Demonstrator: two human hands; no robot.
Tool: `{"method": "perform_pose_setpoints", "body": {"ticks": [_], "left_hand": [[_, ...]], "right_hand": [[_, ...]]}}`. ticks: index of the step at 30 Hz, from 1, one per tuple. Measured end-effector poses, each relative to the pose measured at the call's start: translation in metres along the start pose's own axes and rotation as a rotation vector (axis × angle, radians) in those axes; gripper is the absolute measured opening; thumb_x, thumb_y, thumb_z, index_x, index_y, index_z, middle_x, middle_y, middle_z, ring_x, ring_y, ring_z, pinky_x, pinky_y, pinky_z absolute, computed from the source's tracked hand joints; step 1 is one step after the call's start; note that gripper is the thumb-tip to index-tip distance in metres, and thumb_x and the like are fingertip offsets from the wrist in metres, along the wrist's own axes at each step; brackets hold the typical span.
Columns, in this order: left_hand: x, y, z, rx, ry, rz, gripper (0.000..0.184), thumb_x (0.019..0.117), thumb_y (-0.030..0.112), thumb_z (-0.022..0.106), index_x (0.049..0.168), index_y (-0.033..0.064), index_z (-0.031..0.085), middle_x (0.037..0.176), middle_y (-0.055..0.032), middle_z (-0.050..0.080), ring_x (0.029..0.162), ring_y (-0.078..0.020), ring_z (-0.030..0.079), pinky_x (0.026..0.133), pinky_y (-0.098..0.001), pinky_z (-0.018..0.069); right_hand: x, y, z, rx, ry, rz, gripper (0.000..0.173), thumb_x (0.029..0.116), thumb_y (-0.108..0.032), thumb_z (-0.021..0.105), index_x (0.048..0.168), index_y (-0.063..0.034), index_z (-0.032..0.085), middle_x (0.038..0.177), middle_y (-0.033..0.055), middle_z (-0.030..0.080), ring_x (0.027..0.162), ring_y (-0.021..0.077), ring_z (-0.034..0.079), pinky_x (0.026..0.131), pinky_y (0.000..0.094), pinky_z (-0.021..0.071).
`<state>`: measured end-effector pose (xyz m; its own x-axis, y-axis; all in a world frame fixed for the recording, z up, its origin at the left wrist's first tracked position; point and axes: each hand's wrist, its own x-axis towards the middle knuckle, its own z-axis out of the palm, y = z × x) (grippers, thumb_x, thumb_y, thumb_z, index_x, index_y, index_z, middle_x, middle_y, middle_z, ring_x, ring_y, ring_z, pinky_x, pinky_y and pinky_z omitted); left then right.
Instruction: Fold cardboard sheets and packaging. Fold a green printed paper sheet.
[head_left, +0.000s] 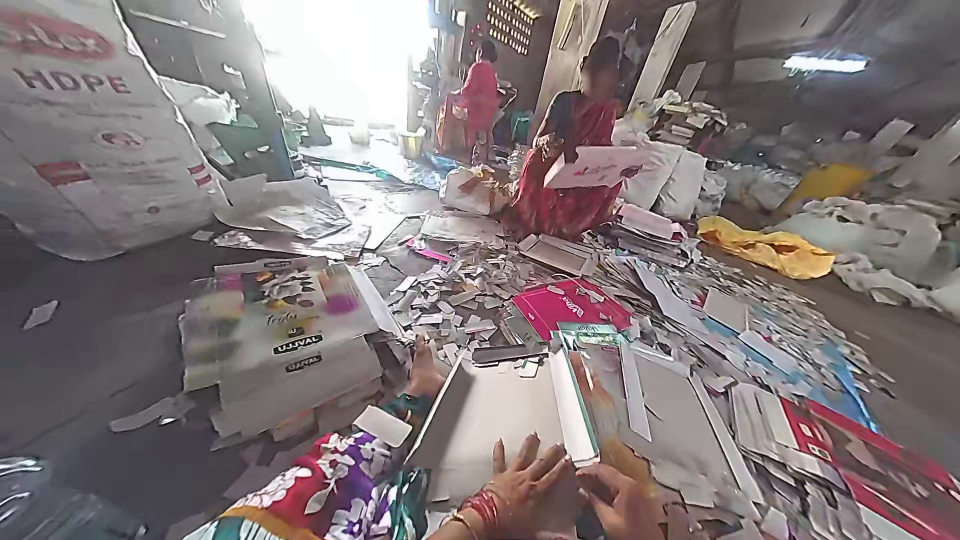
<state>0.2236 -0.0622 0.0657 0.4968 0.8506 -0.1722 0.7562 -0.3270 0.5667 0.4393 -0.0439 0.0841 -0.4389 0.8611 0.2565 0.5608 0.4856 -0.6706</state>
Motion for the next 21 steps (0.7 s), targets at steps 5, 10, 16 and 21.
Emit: {"method": "perform_pose_setpoints", "body": {"ticks": [5,10,16,21], "left_hand": [[-0.002,0.002,-0.008,-0.001,-0.03,-0.015,0.089,0.0947,0.062,0.059,0.165,0.0271,0.019,0.173,0.0041,0.009,0.158,-0.0362,0.0,0.109,-0.084,0.0025],[0.0,0.007,0.002,0.016,0.028,-0.032,0.095,0.0901,0.066,0.063,0.165,0.026,0.021,0.172,0.0017,0.012,0.158,-0.0385,0.001,0.108,-0.0849,0.0012],[0.0,0.007,0.008,0.05,0.05,-0.027,0.094,0.089,0.068,0.062,0.165,0.0281,0.022,0.172,0.0031,0.012,0.158,-0.0384,0.0,0.106,-0.0862,-0.0001],[0.001,0.009,0.005,0.069,0.023,-0.049,0.091,0.089,0.069,0.061,0.164,0.0315,0.025,0.172,0.0045,0.012,0.158,-0.0388,-0.001,0.106,-0.0861,-0.0003]], "right_hand": [[0.002,0.018,-0.011,-0.263,-0.105,-0.494,0.031,0.0808,0.005,0.073,0.111,-0.0008,0.078,0.11,0.0247,0.071,0.103,0.0358,0.072,0.092,0.0425,0.0599],[0.008,0.032,-0.009,-0.396,0.052,-0.718,0.021,0.0798,0.002,0.068,0.095,-0.0063,0.08,0.099,0.0137,0.076,0.099,0.0264,0.074,0.09,0.0329,0.0595],[-0.005,0.019,0.009,-0.101,0.119,-0.297,0.019,0.0798,0.006,0.062,0.086,-0.0002,0.079,0.092,0.0145,0.076,0.09,0.0281,0.074,0.082,0.0418,0.0605],[0.0,0.007,0.009,0.203,0.117,0.11,0.023,0.08,0.005,0.056,0.085,0.0017,0.078,0.095,0.0116,0.075,0.097,0.0173,0.07,0.09,0.0356,0.0559]]}}
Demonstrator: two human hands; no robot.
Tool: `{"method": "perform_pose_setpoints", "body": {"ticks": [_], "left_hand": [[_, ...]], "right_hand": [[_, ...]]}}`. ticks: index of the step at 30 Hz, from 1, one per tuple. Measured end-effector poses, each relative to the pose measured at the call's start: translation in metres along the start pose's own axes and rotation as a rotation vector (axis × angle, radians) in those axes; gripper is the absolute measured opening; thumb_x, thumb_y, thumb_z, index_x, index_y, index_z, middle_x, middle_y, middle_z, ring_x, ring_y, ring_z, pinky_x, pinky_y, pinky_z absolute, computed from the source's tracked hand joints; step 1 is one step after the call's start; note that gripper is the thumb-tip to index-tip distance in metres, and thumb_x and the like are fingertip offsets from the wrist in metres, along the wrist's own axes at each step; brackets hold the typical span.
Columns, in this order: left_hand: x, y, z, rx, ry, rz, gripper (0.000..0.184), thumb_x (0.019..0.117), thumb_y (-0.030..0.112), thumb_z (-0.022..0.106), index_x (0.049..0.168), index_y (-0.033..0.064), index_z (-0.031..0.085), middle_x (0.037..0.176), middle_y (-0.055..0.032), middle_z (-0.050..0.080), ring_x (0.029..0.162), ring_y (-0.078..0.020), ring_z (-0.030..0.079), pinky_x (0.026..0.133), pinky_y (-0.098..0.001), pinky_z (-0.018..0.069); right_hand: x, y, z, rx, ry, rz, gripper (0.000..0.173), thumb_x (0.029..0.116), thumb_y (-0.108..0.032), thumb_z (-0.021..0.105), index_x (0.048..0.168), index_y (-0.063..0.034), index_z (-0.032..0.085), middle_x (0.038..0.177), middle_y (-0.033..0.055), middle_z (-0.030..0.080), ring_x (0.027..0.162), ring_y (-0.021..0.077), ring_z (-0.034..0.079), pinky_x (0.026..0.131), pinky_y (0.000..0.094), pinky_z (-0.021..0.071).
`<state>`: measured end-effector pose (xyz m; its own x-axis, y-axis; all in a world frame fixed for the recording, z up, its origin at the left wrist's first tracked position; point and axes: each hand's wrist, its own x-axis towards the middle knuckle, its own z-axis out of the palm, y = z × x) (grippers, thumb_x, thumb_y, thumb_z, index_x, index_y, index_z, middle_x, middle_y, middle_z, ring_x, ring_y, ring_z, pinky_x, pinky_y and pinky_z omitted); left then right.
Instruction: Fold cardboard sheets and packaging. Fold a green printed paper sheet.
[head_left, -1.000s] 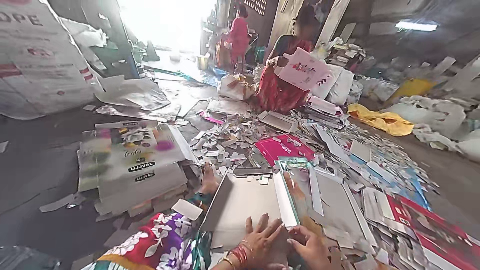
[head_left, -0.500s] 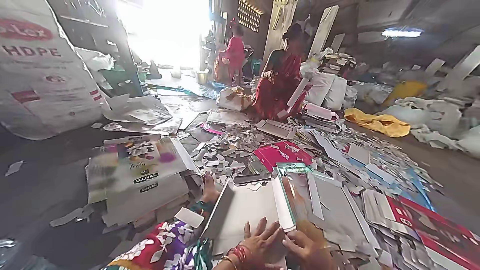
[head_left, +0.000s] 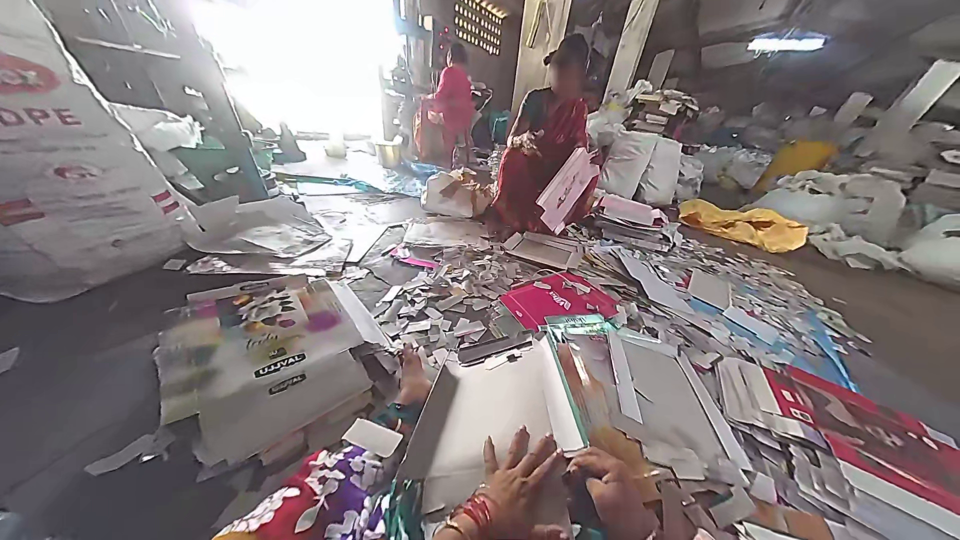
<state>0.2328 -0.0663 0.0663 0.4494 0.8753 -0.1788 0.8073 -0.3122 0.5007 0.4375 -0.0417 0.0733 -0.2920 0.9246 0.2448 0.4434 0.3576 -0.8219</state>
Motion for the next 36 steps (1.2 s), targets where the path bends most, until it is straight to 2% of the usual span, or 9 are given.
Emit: {"method": "perform_pose_setpoints", "body": {"ticks": [7,10,13,17,20,24,28,33,36], "left_hand": [[-0.001,0.003,-0.003,-0.005,-0.027,-0.023,0.094,0.088,0.072,0.06,0.164,0.0332,0.022,0.172,0.0057,0.01,0.158,-0.037,-0.003,0.107,-0.0856,-0.0021],[-0.003,0.001,-0.004,-0.008,-0.019,-0.026,0.092,0.0888,0.071,0.06,0.164,0.0335,0.022,0.172,0.005,0.011,0.158,-0.0372,-0.001,0.107,-0.0859,-0.0013],[-0.003,0.003,-0.003,0.0,0.025,0.007,0.095,0.0887,0.071,0.059,0.165,0.0294,0.021,0.172,0.0017,0.012,0.158,-0.0373,0.001,0.108,-0.0845,0.0005],[-0.006,-0.002,0.01,-0.015,0.134,0.06,0.108,0.0862,0.077,0.056,0.165,0.0147,0.017,0.172,-0.0044,0.012,0.158,-0.0377,0.005,0.115,-0.077,0.0031],[-0.009,-0.013,0.016,-0.103,0.292,0.128,0.101,0.0884,0.071,0.056,0.163,0.0091,0.025,0.17,-0.0116,0.02,0.156,-0.0411,0.015,0.116,-0.0735,0.0126],[-0.02,-0.028,0.0,-0.208,0.493,-0.022,0.053,0.0929,0.044,0.066,0.131,0.0074,0.068,0.139,-0.0195,0.06,0.133,-0.0448,0.051,0.108,-0.0639,0.0406],[-0.021,-0.034,0.007,-0.085,0.508,0.047,0.04,0.092,0.038,0.068,0.114,0.0045,0.072,0.109,-0.0213,0.071,0.11,-0.0448,0.065,0.09,-0.0611,0.0517],[-0.015,-0.026,0.019,0.121,0.652,0.2,0.037,0.0918,0.04,0.064,0.086,0.0046,0.071,0.087,-0.0161,0.068,0.089,-0.0385,0.069,0.075,-0.0532,0.0566],[-0.012,-0.031,0.024,0.227,0.818,0.262,0.047,0.0906,0.048,0.06,0.074,0.005,0.069,0.074,-0.0134,0.066,0.075,-0.0339,0.069,0.066,-0.0473,0.058]], "right_hand": [[-0.001,0.001,-0.003,0.57,0.212,0.344,0.025,0.0933,0.008,0.046,0.088,0.0029,0.07,0.081,0.0049,0.073,0.077,0.0111,0.069,0.075,0.031,0.0596],[0.007,-0.004,-0.045,0.247,0.407,0.286,0.022,0.0926,0.008,0.043,0.092,0.0035,0.064,0.089,0.0067,0.072,0.084,0.014,0.07,0.078,0.0304,0.0586],[0.02,-0.011,-0.089,-0.451,0.222,0.204,0.041,0.0946,-0.008,0.068,0.131,0.0098,0.063,0.137,0.0357,0.056,0.128,0.0506,0.055,0.109,0.0596,0.043],[0.038,-0.028,-0.047,-0.069,-0.155,0.426,0.07,0.1046,-0.026,0.058,0.159,0.0024,0.025,0.124,0.0275,0.064,0.103,0.0322,0.068,0.091,0.0456,0.0549],[0.049,-0.031,-0.005,0.161,-0.183,0.435,0.074,0.0959,-0.007,0.066,0.158,0.0025,0.027,0.123,0.0286,0.064,0.094,0.0296,0.071,0.085,0.0442,0.0584],[0.06,-0.042,-0.021,0.284,0.189,0.411,0.056,0.0871,0.016,0.059,0.141,0.0062,0.051,0.109,0.0209,0.067,0.077,0.0171,0.065,0.066,0.0331,0.0551],[0.059,-0.02,-0.075,0.145,0.304,0.535,0.049,0.0873,0.012,0.065,0.135,0.0046,0.058,0.107,0.0208,0.067,0.076,0.0205,0.064,0.066,0.0366,0.0541],[0.048,0.028,-0.087,-0.355,-0.086,0.765,0.066,0.0885,-0.003,0.074,0.15,-0.0026,0.048,0.126,0.027,0.064,0.104,0.036,0.067,0.092,0.0508,0.0538],[0.044,-0.007,-0.064,-0.774,-0.166,0.367,0.066,0.089,-0.005,0.07,0.152,-0.0031,0.048,0.143,0.0316,0.052,0.133,0.0469,0.052,0.109,0.059,0.0435]]}}
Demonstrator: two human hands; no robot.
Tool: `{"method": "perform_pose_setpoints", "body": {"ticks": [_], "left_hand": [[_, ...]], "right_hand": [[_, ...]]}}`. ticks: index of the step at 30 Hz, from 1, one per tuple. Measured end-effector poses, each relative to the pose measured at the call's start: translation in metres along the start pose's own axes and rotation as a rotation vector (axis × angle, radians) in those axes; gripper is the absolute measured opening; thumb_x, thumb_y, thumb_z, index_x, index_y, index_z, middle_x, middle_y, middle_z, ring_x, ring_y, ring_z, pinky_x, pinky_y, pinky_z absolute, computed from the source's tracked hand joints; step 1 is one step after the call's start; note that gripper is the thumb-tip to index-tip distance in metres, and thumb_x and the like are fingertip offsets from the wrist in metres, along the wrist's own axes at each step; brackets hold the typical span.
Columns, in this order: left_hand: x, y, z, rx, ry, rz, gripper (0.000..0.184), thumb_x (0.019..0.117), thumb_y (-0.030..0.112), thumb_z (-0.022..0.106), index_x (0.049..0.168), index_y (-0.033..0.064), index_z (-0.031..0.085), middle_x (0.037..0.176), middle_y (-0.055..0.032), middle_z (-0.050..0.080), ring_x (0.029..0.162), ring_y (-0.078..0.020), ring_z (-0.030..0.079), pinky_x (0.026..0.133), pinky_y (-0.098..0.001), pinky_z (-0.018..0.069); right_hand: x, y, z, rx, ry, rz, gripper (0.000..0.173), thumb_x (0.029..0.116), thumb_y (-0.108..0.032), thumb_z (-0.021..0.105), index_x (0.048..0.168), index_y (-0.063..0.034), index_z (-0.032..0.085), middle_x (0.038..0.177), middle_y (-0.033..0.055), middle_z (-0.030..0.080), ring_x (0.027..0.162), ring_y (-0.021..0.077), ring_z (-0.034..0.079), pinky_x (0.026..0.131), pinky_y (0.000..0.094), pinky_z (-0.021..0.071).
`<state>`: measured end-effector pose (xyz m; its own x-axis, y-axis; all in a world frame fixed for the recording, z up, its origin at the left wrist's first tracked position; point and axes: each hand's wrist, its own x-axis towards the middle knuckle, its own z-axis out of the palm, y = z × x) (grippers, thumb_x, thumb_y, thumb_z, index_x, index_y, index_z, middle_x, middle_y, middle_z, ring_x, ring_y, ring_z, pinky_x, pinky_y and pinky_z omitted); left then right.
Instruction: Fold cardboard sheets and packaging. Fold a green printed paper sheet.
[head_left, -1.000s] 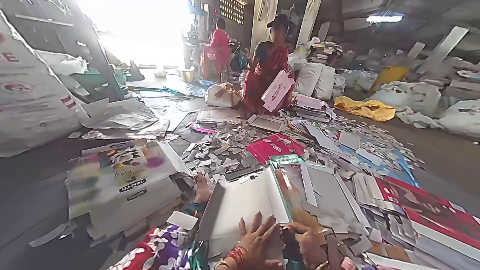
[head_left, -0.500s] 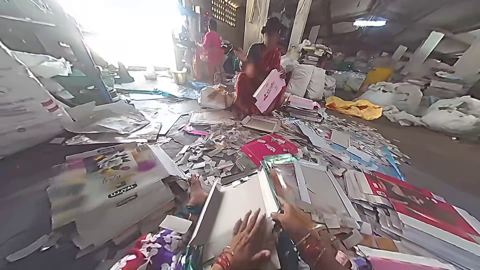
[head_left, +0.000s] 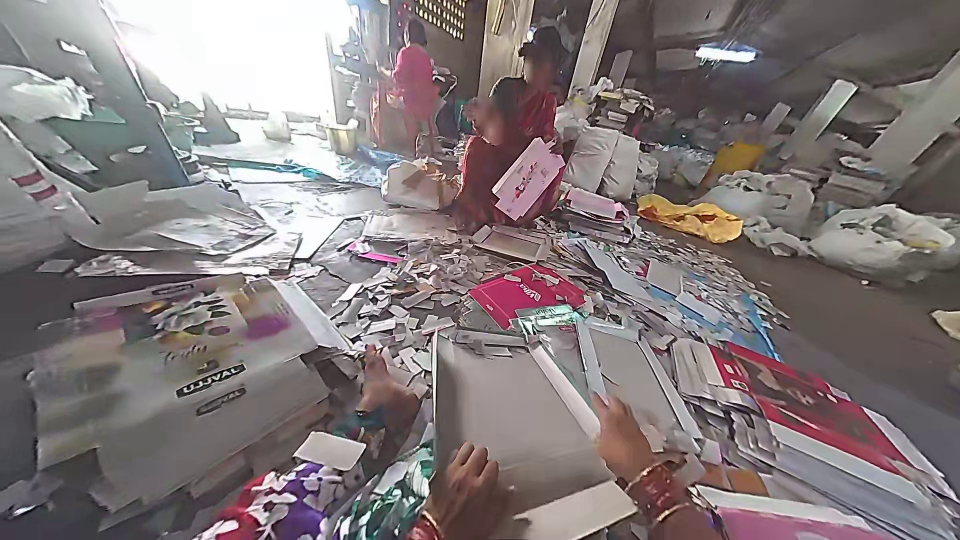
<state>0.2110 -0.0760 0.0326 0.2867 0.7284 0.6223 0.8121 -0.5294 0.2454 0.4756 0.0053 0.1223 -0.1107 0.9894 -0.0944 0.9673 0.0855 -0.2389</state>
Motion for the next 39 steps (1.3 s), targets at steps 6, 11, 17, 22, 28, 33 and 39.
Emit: {"method": "perform_pose_setpoints", "body": {"ticks": [6,11,17,22,28,33,39], "left_hand": [[0.012,0.001,-0.004,-0.326,0.069,-0.434,0.052,0.1029,0.023,0.035,0.08,-0.0071,0.071,0.077,-0.0209,0.068,0.079,-0.039,0.071,0.074,-0.0563,0.0563],[0.014,-0.005,-0.012,-0.605,-0.027,-0.838,0.071,0.1056,0.042,0.021,0.075,-0.0034,0.067,0.073,-0.0161,0.064,0.081,-0.032,0.066,0.081,-0.0562,0.0495],[0.007,-0.009,-0.003,-0.647,0.092,-0.864,0.065,0.1062,0.044,0.019,0.08,0.0033,0.062,0.068,-0.0056,0.055,0.071,-0.0202,0.058,0.071,-0.0458,0.0483],[0.003,-0.021,-0.013,-0.904,0.181,-0.888,0.054,0.107,0.034,0.021,0.108,-0.0032,0.059,0.071,0.0017,0.059,0.056,-0.0066,0.055,0.06,-0.0284,0.053],[0.01,-0.011,-0.036,-0.277,0.411,-0.299,0.066,0.1029,0.062,0.036,0.109,0.0051,0.07,0.104,-0.0148,0.072,0.103,-0.0256,0.067,0.094,-0.0422,0.0517],[0.028,0.017,-0.066,-0.621,0.322,-0.693,0.076,0.0906,0.061,0.061,0.115,-0.009,0.048,0.09,-0.0082,0.056,0.078,-0.0109,0.056,0.071,-0.0298,0.0513],[0.031,0.006,-0.097,-1.485,-0.146,-0.762,0.104,0.0813,0.044,0.079,0.154,-0.0004,0.019,0.127,-0.0008,0.06,0.109,-0.0028,0.063,0.093,-0.0235,0.0555]], "right_hand": [[-0.028,-0.09,0.026,0.503,-0.198,-0.8,0.038,0.097,-0.016,0.064,0.124,0.0099,0.066,0.106,0.0265,0.069,0.094,0.0337,0.068,0.086,0.044,0.0551],[-0.038,-0.103,0.05,0.443,-0.083,-0.882,0.041,0.088,-0.008,0.071,0.126,0.0058,0.067,0.103,0.023,0.069,0.085,0.0321,0.07,0.075,0.0458,0.0589],[-0.032,-0.111,0.076,0.305,0.151,-1.065,0.026,0.0816,-0.004,0.075,0.107,0.0021,0.073,0.102,0.0174,0.074,0.075,0.0291,0.074,0.06,0.0438,0.0609],[-0.029,-0.125,0.064,0.18,-0.109,-1.125,0.015,0.0876,0.0,0.069,0.101,0.0017,0.075,0.093,0.0215,0.07,0.079,0.0347,0.072,0.066,0.0487,0.0599],[-0.015,-0.135,0.053,0.605,0.23,-0.903,0.018,0.0893,-0.012,0.067,0.09,0.0031,0.075,0.088,0.0148,0.072,0.083,0.0223,0.071,0.076,0.0352,0.0592],[-0.019,-0.158,0.03,0.744,0.643,-0.852,0.019,0.0885,-0.011,0.066,0.094,0.005,0.076,0.092,0.0162,0.072,0.082,0.013,0.07,0.075,0.0208,0.058],[-0.022,-0.164,0.009,0.258,0.647,-1.159,0.014,0.0897,-0.014,0.064,0.09,-0.0026,0.072,0.083,0.0128,0.071,0.076,0.0227,0.071,0.066,0.0326,0.0593]]}}
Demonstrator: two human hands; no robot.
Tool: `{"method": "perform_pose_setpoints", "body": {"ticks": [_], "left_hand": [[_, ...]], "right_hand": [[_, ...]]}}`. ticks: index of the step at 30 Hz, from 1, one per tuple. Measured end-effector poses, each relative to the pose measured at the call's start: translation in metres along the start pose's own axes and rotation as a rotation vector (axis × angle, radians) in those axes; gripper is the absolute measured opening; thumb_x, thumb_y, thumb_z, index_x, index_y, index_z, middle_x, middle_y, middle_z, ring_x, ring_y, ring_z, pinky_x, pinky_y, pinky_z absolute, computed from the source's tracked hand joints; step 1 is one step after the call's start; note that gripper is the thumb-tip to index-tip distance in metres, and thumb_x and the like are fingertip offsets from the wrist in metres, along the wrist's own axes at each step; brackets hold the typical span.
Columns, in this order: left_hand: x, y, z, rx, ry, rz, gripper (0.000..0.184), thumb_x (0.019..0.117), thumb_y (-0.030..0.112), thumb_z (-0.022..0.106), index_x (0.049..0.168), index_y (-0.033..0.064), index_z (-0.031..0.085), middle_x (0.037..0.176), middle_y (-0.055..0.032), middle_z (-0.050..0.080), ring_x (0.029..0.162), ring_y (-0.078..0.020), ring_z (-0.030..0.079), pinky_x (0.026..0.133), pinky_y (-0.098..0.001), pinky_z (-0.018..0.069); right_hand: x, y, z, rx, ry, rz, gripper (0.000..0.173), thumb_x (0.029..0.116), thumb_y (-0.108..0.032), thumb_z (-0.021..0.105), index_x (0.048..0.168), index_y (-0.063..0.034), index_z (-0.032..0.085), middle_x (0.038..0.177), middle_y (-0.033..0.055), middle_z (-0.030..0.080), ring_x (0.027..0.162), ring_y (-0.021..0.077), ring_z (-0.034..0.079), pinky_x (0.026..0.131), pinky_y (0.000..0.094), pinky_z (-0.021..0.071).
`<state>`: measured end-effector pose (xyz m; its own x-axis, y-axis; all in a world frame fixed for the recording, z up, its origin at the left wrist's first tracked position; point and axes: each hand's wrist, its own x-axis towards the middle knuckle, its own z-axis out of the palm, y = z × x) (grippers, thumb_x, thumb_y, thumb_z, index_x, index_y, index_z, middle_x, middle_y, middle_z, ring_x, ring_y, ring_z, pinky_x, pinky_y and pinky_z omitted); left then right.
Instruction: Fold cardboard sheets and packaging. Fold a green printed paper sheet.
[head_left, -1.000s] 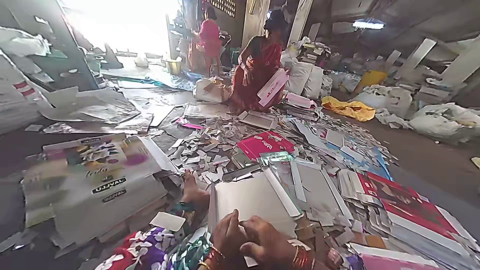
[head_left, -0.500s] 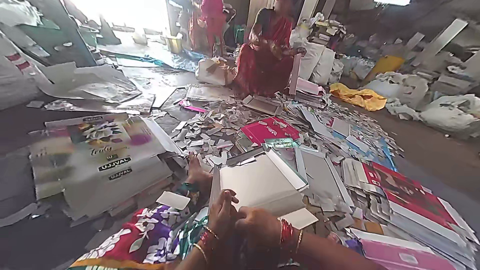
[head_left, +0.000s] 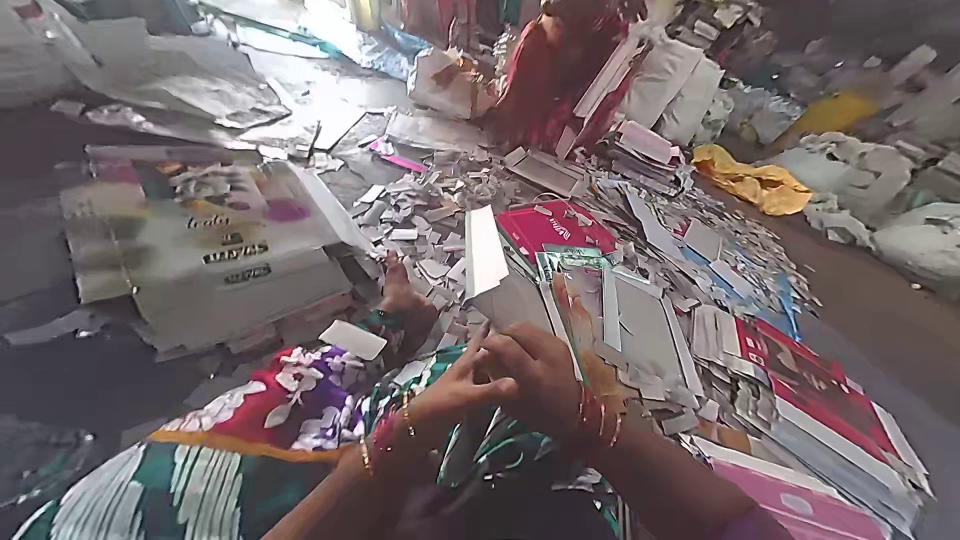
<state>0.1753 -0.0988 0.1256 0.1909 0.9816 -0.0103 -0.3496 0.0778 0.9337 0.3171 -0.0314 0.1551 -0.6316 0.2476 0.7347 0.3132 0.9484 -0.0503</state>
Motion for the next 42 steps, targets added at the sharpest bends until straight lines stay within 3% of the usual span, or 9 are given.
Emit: {"method": "perform_pose_setpoints", "body": {"ticks": [4,11,16,24,29,32,35,37,42], "left_hand": [[-0.002,0.002,-0.005,0.019,-0.106,0.038,0.048,0.085,0.006,0.073,0.128,0.001,0.052,0.106,0.0052,0.069,0.096,-0.0001,0.068,0.088,-0.0219,0.0576],[0.0,0.014,0.005,-0.039,0.17,-0.357,0.001,0.099,0.002,0.06,0.099,0.0028,0.06,0.071,0.0018,0.061,0.061,-0.0024,0.06,0.059,-0.0171,0.0504],[0.002,0.001,-0.003,0.094,0.193,-0.264,0.007,0.1008,0.005,0.06,0.105,-0.0006,0.06,0.075,-0.0013,0.062,0.063,-0.0033,0.061,0.061,-0.0189,0.0532],[0.014,-0.02,-0.017,0.41,0.103,-0.192,0.01,0.0969,0.01,0.064,0.094,0.0017,0.07,0.078,-0.0041,0.064,0.066,-0.0071,0.058,0.064,-0.0279,0.0517],[0.011,-0.02,-0.024,-0.035,0.067,-0.312,0.007,0.0976,0.009,0.065,0.102,0.0041,0.065,0.083,0.0014,0.066,0.074,-0.0036,0.063,0.071,-0.0221,0.0541],[0.012,-0.038,-0.035,-0.477,-0.094,-0.227,0.026,0.1006,0.015,0.041,0.092,0.0167,0.066,0.083,0.0044,0.071,0.078,-0.0039,0.068,0.069,-0.0224,0.057],[0.018,-0.045,-0.031,-0.548,0.35,-0.286,0.033,0.1066,0.039,0.044,0.105,0.0124,0.064,0.086,-0.0029,0.071,0.078,-0.0119,0.07,0.069,-0.03,0.0595],[0.026,-0.051,-0.041,-0.47,0.532,-0.41,0.051,0.101,0.05,0.056,0.131,0.0077,0.057,0.111,-0.0121,0.068,0.099,-0.0219,0.068,0.084,-0.0419,0.0576],[0.032,-0.052,-0.038,-0.162,0.642,-0.459,0.044,0.1011,0.028,0.064,0.13,-0.0031,0.054,0.11,-0.0158,0.065,0.097,-0.0207,0.065,0.085,-0.0388,0.0551]], "right_hand": [[0.018,0.015,-0.007,0.176,-0.274,-0.047,0.008,0.0906,-0.009,0.068,0.09,-0.0058,0.076,0.108,0.0196,0.07,0.111,0.0372,0.064,0.094,0.0508,0.0527],[0.023,0.02,0.013,0.321,-0.374,-0.058,0.012,0.0874,-0.006,0.067,0.084,0.0005,0.077,0.079,0.0117,0.072,0.075,0.0186,0.07,0.072,0.0272,0.0562],[0.023,0.019,0.019,0.352,-0.406,0.018,0.011,0.0894,-0.003,0.066,0.087,0.003,0.075,0.081,0.013,0.072,0.075,0.0182,0.07,0.072,0.0283,0.0566],[0.017,0.026,0.02,0.921,-0.483,0.836,0.022,0.1075,-0.015,0.045,0.092,-0.0111,0.061,0.078,-0.0055,0.065,0.07,0.0026,0.063,0.07,0.0229,0.056],[-0.014,0.018,0.035,1.121,-0.362,1.011,0.027,0.1076,-0.015,0.038,0.091,-0.0153,0.06,0.083,-0.0068,0.066,0.072,0.0006,0.061,0.063,0.0179,0.051],[-0.033,0.014,0.04,1.323,-0.203,1.118,0.033,0.1057,-0.013,0.034,0.084,-0.0178,0.059,0.075,-0.0071,0.062,0.071,0.0034,0.061,0.07,0.0232,0.0539],[-0.052,0.005,0.038,1.562,-0.289,1.141,0.036,0.1011,-0.012,0.036,0.078,-0.0208,0.063,0.072,-0.0091,0.063,0.073,0.0052,0.063,0.08,0.0293,0.056],[-0.058,-0.004,0.036,1.549,-0.47,1.09,0.031,0.1011,-0.012,0.039,0.079,-0.0171,0.06,0.075,-0.007,0.067,0.075,0.0079,0.068,0.078,0.0314,0.0595],[-0.043,0.031,-0.022,0.67,-0.251,1.074,0.026,0.105,-0.009,0.044,0.089,-0.0053,0.063,0.069,-0.0011,0.064,0.059,0.0072,0.063,0.058,0.0251,0.0565]]}}
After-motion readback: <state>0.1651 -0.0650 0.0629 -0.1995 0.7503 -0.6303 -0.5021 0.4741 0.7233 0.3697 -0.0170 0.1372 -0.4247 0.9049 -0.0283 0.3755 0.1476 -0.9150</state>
